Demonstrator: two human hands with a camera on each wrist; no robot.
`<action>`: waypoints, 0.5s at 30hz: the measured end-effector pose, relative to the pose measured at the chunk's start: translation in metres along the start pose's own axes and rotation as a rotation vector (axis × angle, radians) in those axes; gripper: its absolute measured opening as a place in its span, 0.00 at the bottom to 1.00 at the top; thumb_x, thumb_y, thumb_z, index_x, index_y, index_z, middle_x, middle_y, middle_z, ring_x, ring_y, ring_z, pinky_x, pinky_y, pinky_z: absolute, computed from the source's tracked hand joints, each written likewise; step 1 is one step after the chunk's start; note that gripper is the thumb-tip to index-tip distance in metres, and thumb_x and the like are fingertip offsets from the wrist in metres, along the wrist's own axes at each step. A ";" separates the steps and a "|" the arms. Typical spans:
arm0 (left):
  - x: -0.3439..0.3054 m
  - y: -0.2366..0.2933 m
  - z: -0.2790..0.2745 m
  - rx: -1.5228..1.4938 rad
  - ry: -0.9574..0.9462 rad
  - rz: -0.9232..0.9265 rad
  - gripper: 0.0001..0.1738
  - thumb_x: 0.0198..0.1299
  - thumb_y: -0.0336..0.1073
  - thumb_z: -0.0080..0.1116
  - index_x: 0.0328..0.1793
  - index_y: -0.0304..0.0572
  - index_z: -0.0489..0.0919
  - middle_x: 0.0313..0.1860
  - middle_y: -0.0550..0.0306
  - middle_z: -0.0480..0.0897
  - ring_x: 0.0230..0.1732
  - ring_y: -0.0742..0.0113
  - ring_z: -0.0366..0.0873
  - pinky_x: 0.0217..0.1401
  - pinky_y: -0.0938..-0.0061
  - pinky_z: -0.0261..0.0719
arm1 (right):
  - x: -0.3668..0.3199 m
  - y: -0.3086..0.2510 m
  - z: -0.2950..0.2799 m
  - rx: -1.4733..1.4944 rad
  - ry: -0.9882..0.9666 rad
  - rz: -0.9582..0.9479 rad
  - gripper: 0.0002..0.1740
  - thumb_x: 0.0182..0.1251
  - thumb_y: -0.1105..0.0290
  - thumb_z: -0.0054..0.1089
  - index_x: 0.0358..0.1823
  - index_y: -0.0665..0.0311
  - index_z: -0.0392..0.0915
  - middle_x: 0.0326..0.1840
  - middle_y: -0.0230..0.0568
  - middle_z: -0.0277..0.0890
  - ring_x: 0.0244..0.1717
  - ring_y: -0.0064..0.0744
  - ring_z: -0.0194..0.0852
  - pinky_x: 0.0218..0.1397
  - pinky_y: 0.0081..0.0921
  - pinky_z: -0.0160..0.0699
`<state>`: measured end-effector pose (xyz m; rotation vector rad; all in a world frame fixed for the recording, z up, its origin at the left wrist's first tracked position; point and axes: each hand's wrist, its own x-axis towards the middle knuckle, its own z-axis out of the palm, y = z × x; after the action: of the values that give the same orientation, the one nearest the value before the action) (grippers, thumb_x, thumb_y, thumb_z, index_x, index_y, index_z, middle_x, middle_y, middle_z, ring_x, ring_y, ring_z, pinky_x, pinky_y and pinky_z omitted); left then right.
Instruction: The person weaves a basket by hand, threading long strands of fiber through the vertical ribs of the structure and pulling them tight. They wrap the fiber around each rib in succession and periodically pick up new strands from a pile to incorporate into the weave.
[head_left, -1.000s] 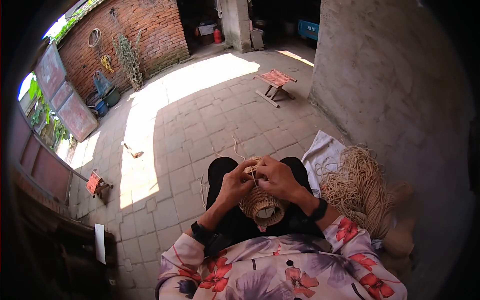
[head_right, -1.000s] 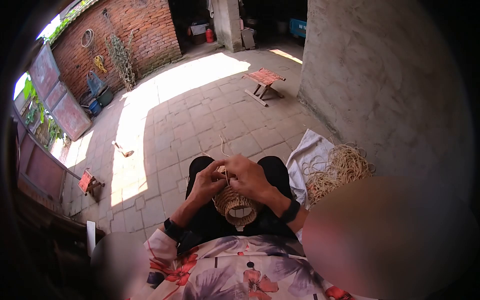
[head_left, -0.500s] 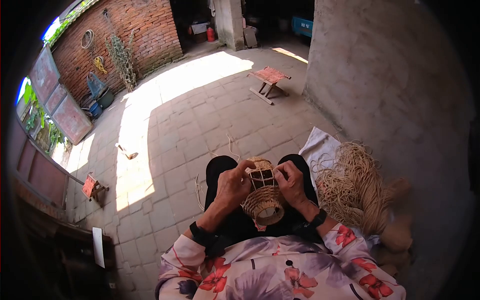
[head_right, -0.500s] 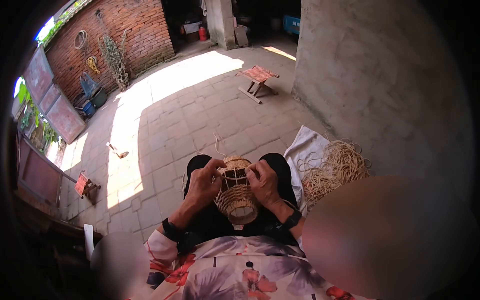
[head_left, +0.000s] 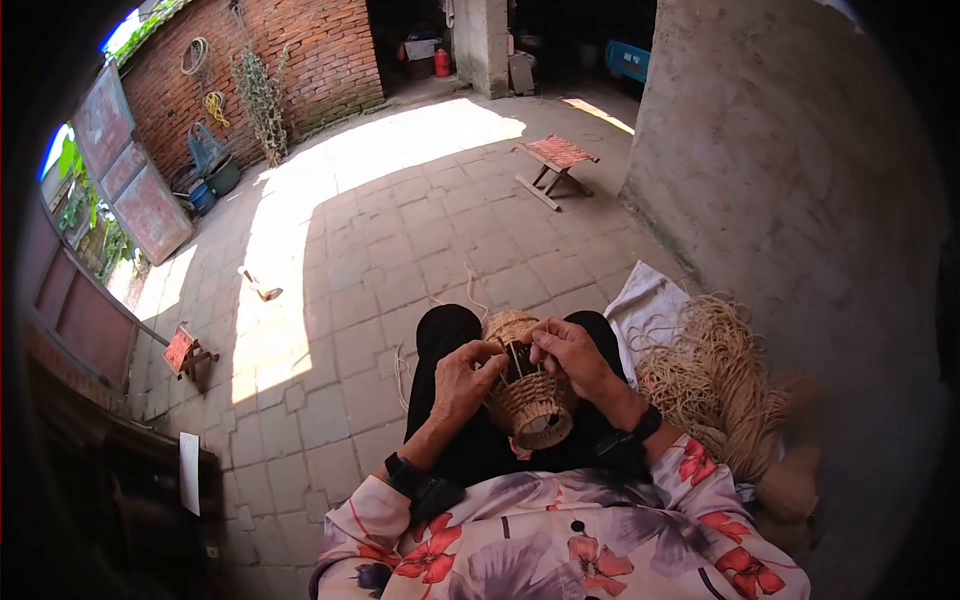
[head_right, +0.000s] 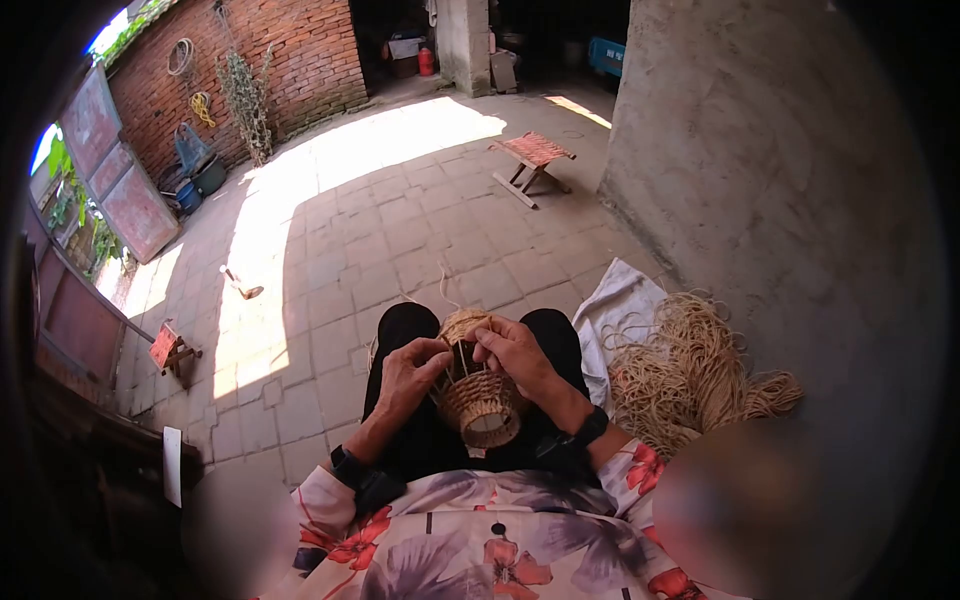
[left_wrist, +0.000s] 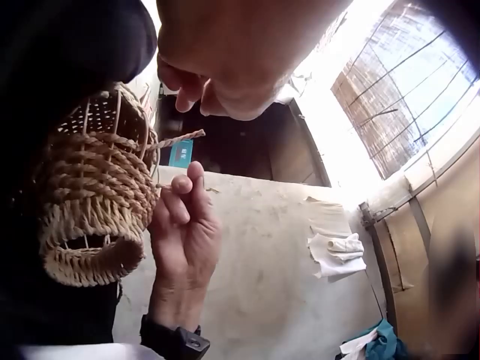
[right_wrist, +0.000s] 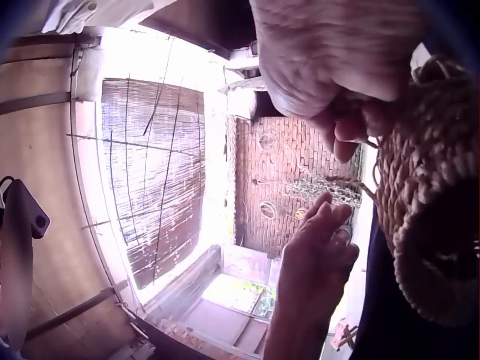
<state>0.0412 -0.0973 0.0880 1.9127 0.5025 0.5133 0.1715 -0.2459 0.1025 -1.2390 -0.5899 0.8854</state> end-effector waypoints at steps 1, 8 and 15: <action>0.000 0.001 0.004 -0.005 0.001 0.002 0.11 0.52 0.40 0.63 0.35 0.40 0.84 0.33 0.53 0.83 0.32 0.66 0.82 0.37 0.72 0.78 | -0.001 -0.001 0.001 -0.046 0.017 0.011 0.08 0.69 0.68 0.53 0.43 0.65 0.76 0.27 0.29 0.72 0.21 0.10 0.62 0.25 0.09 0.63; -0.005 0.016 0.011 0.056 -0.048 0.163 0.11 0.51 0.36 0.66 0.36 0.36 0.84 0.26 0.55 0.81 0.26 0.73 0.77 0.31 0.76 0.75 | -0.005 0.000 0.004 -0.373 -0.075 -0.194 0.11 0.64 0.71 0.58 0.46 0.67 0.78 0.27 0.27 0.73 0.26 0.13 0.68 0.30 0.12 0.68; -0.005 0.012 0.016 -0.032 -0.126 0.082 0.10 0.52 0.33 0.66 0.36 0.34 0.81 0.26 0.59 0.81 0.29 0.77 0.76 0.34 0.79 0.76 | -0.007 -0.005 0.008 -0.540 0.070 -0.222 0.10 0.64 0.69 0.58 0.32 0.69 0.79 0.20 0.33 0.75 0.24 0.17 0.71 0.28 0.20 0.72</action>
<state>0.0471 -0.1168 0.0929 1.9267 0.3332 0.4473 0.1627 -0.2476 0.1093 -1.6411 -0.9283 0.5048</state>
